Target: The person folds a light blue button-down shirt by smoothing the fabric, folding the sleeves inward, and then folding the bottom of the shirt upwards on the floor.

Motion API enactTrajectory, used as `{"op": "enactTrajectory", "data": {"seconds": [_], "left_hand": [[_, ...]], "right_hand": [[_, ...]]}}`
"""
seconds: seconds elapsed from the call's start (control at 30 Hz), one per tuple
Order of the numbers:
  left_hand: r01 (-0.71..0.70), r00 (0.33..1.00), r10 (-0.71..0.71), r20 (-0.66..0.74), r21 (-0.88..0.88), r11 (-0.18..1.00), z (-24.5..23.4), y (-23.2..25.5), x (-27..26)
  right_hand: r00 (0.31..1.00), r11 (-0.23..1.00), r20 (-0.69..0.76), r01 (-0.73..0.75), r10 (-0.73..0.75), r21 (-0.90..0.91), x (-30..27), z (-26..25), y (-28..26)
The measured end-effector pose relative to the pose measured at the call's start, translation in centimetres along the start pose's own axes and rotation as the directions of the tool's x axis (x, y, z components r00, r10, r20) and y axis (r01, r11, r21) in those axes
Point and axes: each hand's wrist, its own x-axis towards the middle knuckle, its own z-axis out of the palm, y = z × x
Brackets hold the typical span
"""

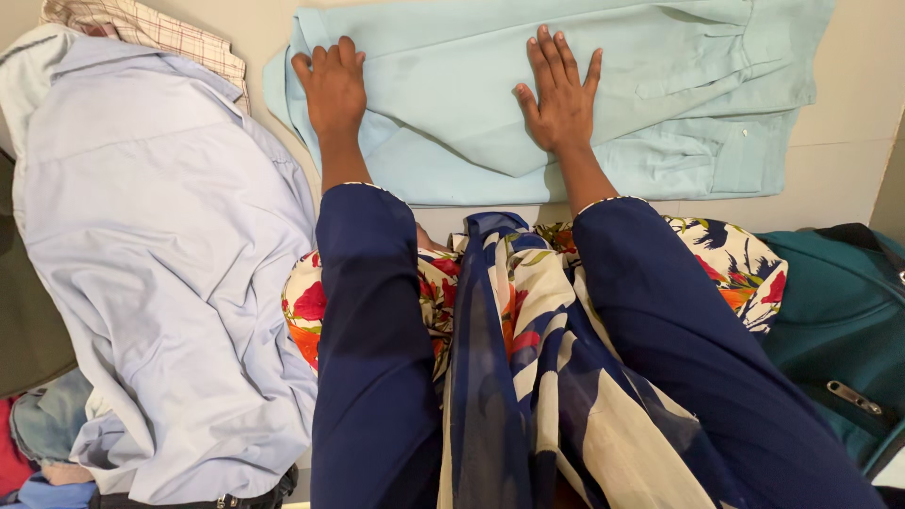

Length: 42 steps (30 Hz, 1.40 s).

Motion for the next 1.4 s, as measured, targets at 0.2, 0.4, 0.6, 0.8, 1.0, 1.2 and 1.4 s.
{"op": "enactTrajectory", "data": {"seconds": [0.2, 0.4, 0.6, 0.8, 1.0, 1.2, 1.4], "left_hand": [[0.202, 0.977, -0.196, -0.085, 0.069, 0.977, -2.3, 1.7, 1.2], [0.125, 0.990, -0.111, 0.092, -0.167, 0.978, -2.4, 12.1, 3.5], [0.194, 0.928, -0.084, 0.364, -0.278, 0.941, -2.5, 26.0, -0.4], [0.248, 0.910, -0.168, 0.380, -0.173, 0.953, -3.4, 24.4, -2.9], [0.300, 0.889, -0.236, 0.393, -0.111, 0.947, -3.4, 21.1, -2.5], [0.373, 0.880, -0.340, 0.333, -0.040, 0.927, -2.9, 17.3, -2.7], [0.427, 0.849, -0.399, 0.347, -0.004, 0.904, -3.4, 15.8, -2.4]], "right_hand": [[1.000, 1.000, 0.010, -0.007, 0.007, -0.023, 0.2, 0.2, 0.2], [1.000, 1.000, 0.020, -0.007, 0.007, -0.017, 0.2, 0.4, 0.3], [1.000, 0.999, 0.024, 0.017, -0.016, -0.035, 0.2, 0.4, 0.7], [0.999, 0.999, 0.041, -0.008, 0.009, -0.033, 0.0, 0.4, 0.6], [0.999, 1.000, 0.033, -0.013, 0.013, -0.024, 0.3, 0.3, 0.4], [1.000, 1.000, 0.027, -0.009, 0.009, -0.022, 0.1, -0.1, 0.1], [0.998, 0.999, 0.053, -0.032, 0.034, -0.028, 0.2, -0.1, -0.1]]}}
